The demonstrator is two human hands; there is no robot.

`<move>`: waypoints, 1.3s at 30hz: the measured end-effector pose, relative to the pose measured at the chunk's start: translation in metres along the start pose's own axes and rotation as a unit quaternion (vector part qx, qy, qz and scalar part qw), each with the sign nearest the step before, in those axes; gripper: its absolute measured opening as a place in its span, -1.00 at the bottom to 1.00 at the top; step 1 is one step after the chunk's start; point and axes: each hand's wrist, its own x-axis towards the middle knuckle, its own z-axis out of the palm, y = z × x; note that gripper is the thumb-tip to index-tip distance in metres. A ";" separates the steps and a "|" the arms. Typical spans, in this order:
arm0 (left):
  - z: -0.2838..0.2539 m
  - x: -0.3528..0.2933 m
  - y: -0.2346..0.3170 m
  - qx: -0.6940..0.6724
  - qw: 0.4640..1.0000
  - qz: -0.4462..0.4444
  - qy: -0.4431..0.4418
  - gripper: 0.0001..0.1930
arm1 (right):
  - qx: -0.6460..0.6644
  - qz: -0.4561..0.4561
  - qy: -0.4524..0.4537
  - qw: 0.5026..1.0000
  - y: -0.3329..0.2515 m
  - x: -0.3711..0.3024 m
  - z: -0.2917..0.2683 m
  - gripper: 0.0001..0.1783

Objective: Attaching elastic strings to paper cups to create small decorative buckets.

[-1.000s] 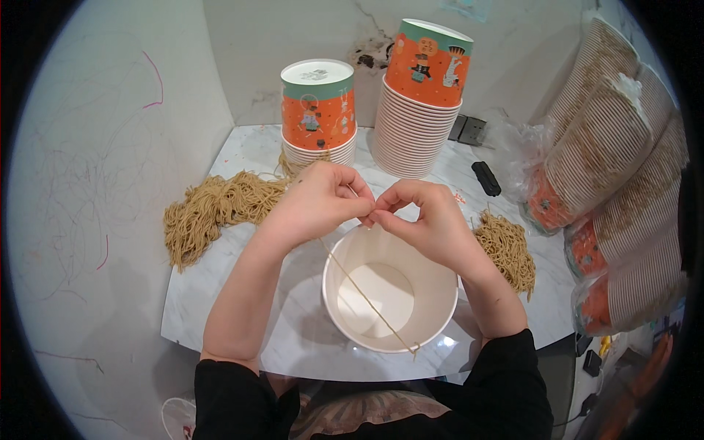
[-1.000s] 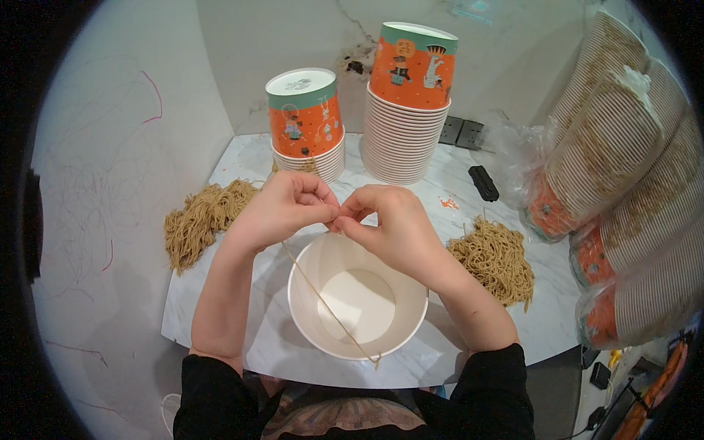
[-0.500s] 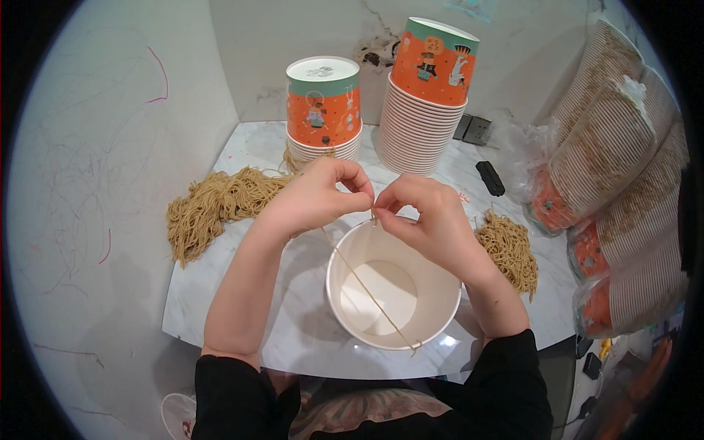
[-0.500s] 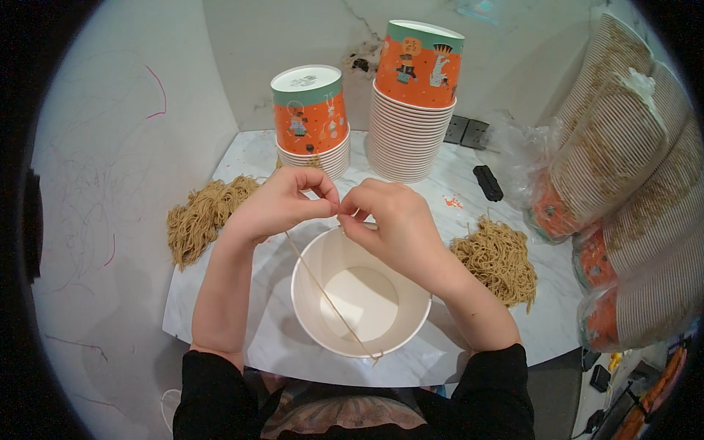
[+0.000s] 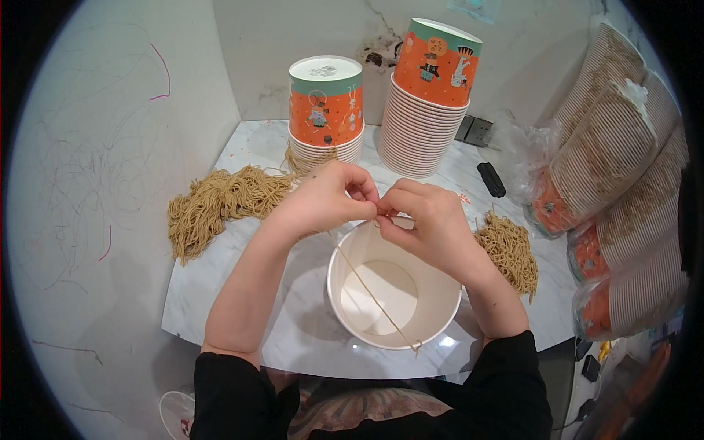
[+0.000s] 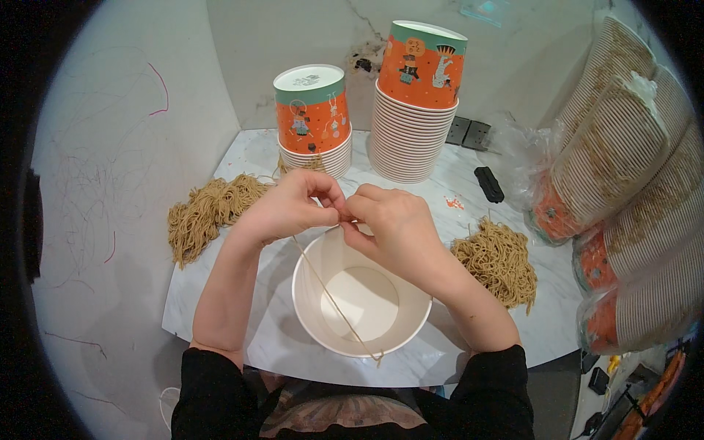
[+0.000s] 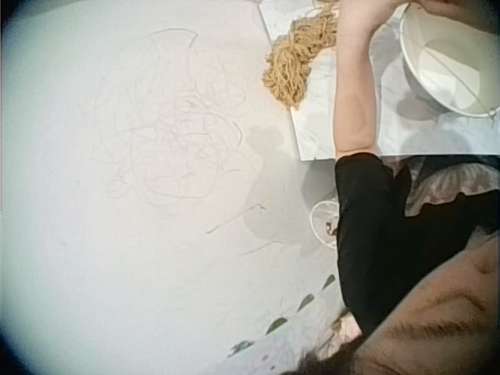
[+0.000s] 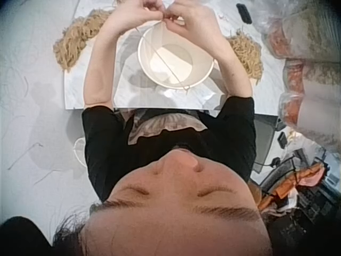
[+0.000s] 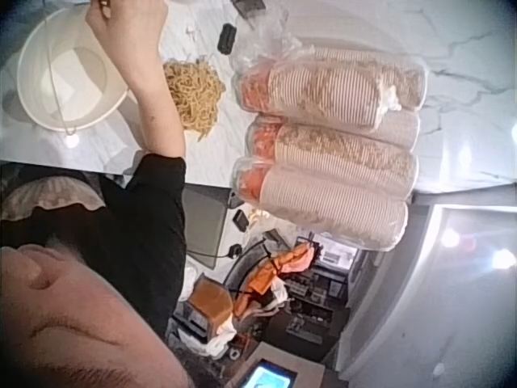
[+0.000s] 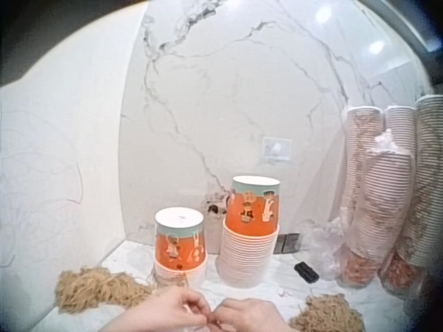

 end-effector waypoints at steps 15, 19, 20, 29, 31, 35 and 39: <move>0.033 0.013 -0.008 -0.089 0.975 0.130 0.159 -0.92 | 0.104 0.064 0.056 0.991 0.008 0.001 -0.011 -0.88; 0.027 0.014 -0.010 -0.052 0.988 0.071 0.126 -0.88 | 0.078 0.059 0.011 0.995 0.012 0.000 -0.008 -0.89; 0.026 0.014 -0.007 -0.021 0.993 0.037 0.112 -0.86 | 0.076 0.060 0.014 0.995 0.012 -0.001 -0.008 -0.89; 0.028 0.016 -0.009 -0.091 0.987 0.066 0.115 -0.88 | 0.105 0.088 0.009 0.991 0.020 0.001 -0.009 -0.85; 0.031 0.019 -0.011 -0.112 0.983 0.083 0.121 -0.88 | 0.142 0.114 0.025 0.983 0.022 0.002 -0.013 -0.89; 0.036 0.020 -0.014 -0.220 0.958 0.131 0.127 -0.86 | 0.192 0.115 0.039 0.974 0.026 0.004 -0.018 -0.92; 0.042 0.019 -0.009 -0.249 0.946 0.166 0.123 -0.87 | 0.216 0.103 0.068 0.969 0.020 0.005 -0.025 -0.89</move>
